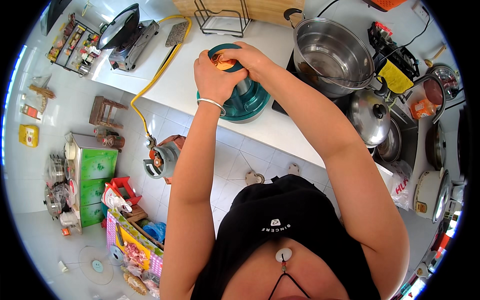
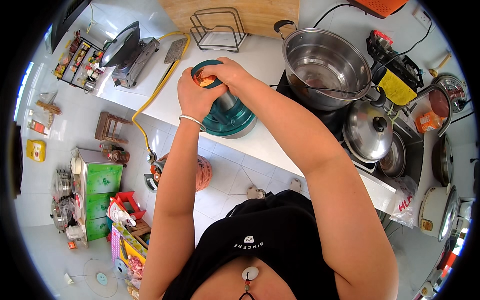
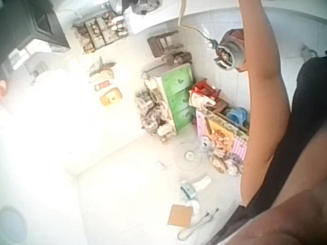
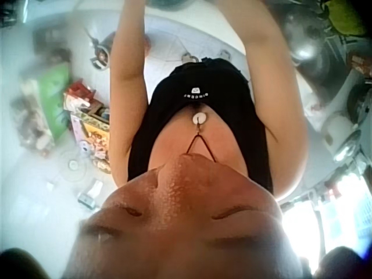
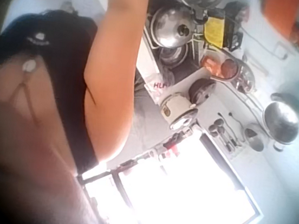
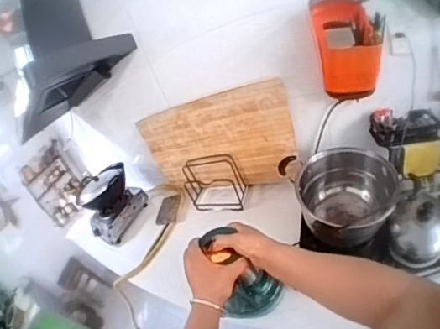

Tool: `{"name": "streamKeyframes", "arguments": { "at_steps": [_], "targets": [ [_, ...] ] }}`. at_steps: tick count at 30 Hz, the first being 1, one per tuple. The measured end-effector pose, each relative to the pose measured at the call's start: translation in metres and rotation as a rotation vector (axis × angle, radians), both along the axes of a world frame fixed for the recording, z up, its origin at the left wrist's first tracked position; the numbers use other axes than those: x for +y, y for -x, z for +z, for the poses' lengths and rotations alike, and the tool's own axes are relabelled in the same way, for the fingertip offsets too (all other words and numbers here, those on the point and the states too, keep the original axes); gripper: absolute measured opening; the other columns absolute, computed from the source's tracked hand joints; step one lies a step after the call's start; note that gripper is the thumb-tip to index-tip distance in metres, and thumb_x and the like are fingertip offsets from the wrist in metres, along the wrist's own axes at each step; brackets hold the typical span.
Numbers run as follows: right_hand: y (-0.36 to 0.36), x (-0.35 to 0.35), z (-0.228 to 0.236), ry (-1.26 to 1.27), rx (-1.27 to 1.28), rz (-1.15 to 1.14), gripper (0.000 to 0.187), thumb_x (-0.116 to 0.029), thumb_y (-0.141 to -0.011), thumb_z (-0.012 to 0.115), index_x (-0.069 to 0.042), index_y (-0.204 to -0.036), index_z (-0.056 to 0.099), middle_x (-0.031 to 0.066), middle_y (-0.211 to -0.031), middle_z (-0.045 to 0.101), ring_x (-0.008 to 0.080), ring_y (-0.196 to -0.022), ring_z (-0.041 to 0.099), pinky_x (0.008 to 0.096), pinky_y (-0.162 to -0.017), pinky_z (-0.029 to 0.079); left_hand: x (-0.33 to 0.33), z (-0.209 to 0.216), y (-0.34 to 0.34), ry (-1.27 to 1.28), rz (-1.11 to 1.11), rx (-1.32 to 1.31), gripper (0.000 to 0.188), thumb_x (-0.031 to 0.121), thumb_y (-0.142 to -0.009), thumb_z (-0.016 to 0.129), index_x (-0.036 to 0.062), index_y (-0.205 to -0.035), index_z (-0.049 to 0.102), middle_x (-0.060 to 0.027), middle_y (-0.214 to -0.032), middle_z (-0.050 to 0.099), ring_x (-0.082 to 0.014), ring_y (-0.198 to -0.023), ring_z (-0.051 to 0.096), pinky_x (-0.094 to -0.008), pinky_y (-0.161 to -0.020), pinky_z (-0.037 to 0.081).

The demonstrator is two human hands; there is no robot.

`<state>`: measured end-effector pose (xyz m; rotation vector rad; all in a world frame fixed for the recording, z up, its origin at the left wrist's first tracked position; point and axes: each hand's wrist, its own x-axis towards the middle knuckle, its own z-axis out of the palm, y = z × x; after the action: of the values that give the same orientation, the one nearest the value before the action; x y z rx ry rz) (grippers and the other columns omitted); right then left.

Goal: The person uses a manual meat grinder to process chunks of raw meat into a mince. They repeatedly attach the grinder to a bowl, crank the handle, and then detach it to check the contents. At one point, they add water from a measuring cup into the grinder before continuing to process the meat.

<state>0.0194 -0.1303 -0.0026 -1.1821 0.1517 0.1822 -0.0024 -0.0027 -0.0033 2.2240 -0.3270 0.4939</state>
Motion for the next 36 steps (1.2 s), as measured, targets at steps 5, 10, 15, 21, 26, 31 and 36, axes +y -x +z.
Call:
{"name": "streamKeyframes", "arguments": {
  "at_steps": [5, 10, 15, 21, 26, 31, 36],
  "targets": [
    [0.001, -0.001, 0.001, -0.008, 0.004, 0.001, 0.05, -0.007, -0.074, 0.074, 0.007, -0.116, 0.052, 0.0183, -0.103, 0.066, 0.0234, -0.092, 0.067, 0.0331, -0.078, 0.056, 0.0, 0.008, 0.001, -0.039, -0.024, 0.171, 0.094, 0.035, -0.053, 0.088, -0.0099, -0.125, 0.048, -0.0206, -0.112, 0.056, -0.0323, -0.106, 0.057, -0.0376, -0.09, 0.051],
    [0.0, -0.002, -0.001, 0.014, 0.0, 0.019, 0.05, -0.008, -0.075, 0.072, 0.006, -0.118, 0.051, 0.0179, -0.106, 0.065, 0.023, -0.094, 0.066, 0.0334, -0.08, 0.056, 0.001, 0.003, -0.002, -0.026, -0.023, 0.102, 0.082, 0.034, -0.053, 0.087, -0.0072, -0.114, 0.052, -0.0191, -0.104, 0.06, -0.032, -0.099, 0.059, -0.0381, -0.086, 0.051],
    [0.0, -0.002, 0.001, 0.038, 0.009, 0.042, 0.048, -0.008, -0.078, 0.069, 0.003, -0.12, 0.05, 0.0173, -0.111, 0.064, 0.0229, -0.099, 0.065, 0.0338, -0.086, 0.057, 0.0, -0.003, -0.003, -0.005, 0.003, -0.051, 0.059, 0.033, -0.052, 0.087, -0.0012, -0.091, 0.06, -0.016, -0.089, 0.067, -0.0313, -0.084, 0.065, -0.0382, -0.077, 0.052],
    [-0.001, -0.001, -0.002, 0.012, -0.002, 0.011, 0.05, -0.009, -0.074, 0.074, 0.007, -0.117, 0.052, 0.0176, -0.103, 0.066, 0.0226, -0.092, 0.066, 0.0329, -0.077, 0.056, 0.0, -0.003, -0.002, -0.006, 0.0, -0.042, 0.059, 0.032, -0.052, 0.088, -0.0012, -0.092, 0.061, -0.0157, -0.088, 0.067, -0.0307, -0.084, 0.065, -0.0379, -0.078, 0.052],
    [-0.002, -0.001, -0.004, 0.022, -0.006, 0.011, 0.049, -0.011, -0.075, 0.074, 0.006, -0.116, 0.053, 0.017, -0.104, 0.065, 0.0224, -0.092, 0.066, 0.0334, -0.078, 0.055, 0.001, -0.005, -0.005, -0.014, -0.005, -0.043, 0.059, 0.032, -0.052, 0.088, -0.0015, -0.091, 0.061, -0.0152, -0.087, 0.068, -0.0296, -0.083, 0.065, -0.0377, -0.076, 0.052],
    [0.0, -0.009, 0.0, 0.032, 0.031, 0.148, 0.049, -0.017, -0.081, 0.073, 0.0, -0.122, 0.053, 0.0135, -0.114, 0.064, 0.0204, -0.102, 0.064, 0.0328, -0.089, 0.054, 0.001, -0.004, -0.004, -0.011, -0.007, -0.04, 0.062, 0.035, -0.052, 0.09, -0.0021, -0.092, 0.06, -0.0149, -0.089, 0.067, -0.0293, -0.084, 0.065, -0.0375, -0.077, 0.052],
    [-0.008, -0.011, -0.009, 0.037, 0.046, 0.164, 0.046, -0.027, -0.081, 0.077, -0.004, -0.117, 0.059, 0.0106, -0.112, 0.066, 0.0187, -0.1, 0.065, 0.0316, -0.087, 0.054, 0.001, -0.006, -0.004, -0.03, 0.02, -0.025, 0.069, 0.037, -0.052, 0.091, -0.0036, -0.098, 0.059, -0.0156, -0.092, 0.066, -0.0299, -0.088, 0.065, -0.0375, -0.079, 0.052]
  ]
}}
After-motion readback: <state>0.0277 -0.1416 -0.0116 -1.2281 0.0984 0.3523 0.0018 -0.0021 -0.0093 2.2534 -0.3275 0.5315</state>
